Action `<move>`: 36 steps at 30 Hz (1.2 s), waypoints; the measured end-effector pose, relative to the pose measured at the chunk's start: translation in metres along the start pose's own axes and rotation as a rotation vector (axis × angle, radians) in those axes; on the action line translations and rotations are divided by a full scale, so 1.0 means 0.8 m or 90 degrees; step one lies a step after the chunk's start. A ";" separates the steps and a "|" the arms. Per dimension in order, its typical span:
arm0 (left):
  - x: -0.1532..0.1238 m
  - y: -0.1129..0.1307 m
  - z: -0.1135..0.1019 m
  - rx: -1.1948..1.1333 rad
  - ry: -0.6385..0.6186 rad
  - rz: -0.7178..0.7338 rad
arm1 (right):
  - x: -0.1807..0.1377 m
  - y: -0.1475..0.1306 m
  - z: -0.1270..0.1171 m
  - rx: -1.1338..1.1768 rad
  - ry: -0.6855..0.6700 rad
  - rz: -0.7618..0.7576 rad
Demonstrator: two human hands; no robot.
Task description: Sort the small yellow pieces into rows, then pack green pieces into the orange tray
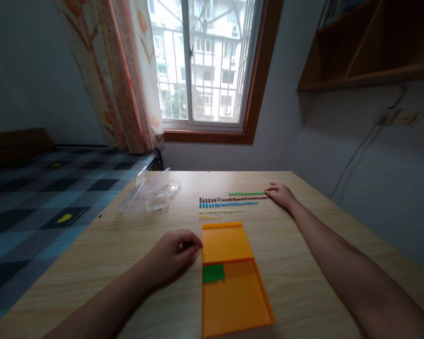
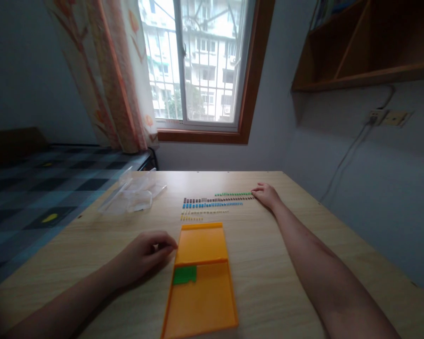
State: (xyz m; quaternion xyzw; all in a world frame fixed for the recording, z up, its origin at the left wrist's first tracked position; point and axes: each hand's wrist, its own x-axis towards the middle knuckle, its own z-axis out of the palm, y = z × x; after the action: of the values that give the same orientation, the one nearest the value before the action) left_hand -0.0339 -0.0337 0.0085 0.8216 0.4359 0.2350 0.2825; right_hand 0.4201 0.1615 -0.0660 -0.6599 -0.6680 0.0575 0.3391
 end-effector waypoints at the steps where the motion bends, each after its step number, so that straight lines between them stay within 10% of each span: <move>1: 0.000 0.000 0.000 -0.001 0.000 -0.001 | 0.000 0.000 0.000 0.001 0.001 -0.002; 25: 0.002 -0.002 0.001 -0.027 0.020 0.008 | -0.003 0.011 -0.011 0.402 0.177 0.134; 36: 0.003 -0.006 0.004 -0.038 0.016 0.006 | -0.045 -0.057 -0.091 0.577 0.180 0.094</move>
State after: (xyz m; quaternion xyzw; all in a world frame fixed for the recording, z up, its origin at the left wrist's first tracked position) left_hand -0.0334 -0.0302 0.0036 0.8117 0.4286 0.2597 0.3001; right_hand 0.4161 0.0956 -0.0003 -0.4925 -0.4746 0.2762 0.6752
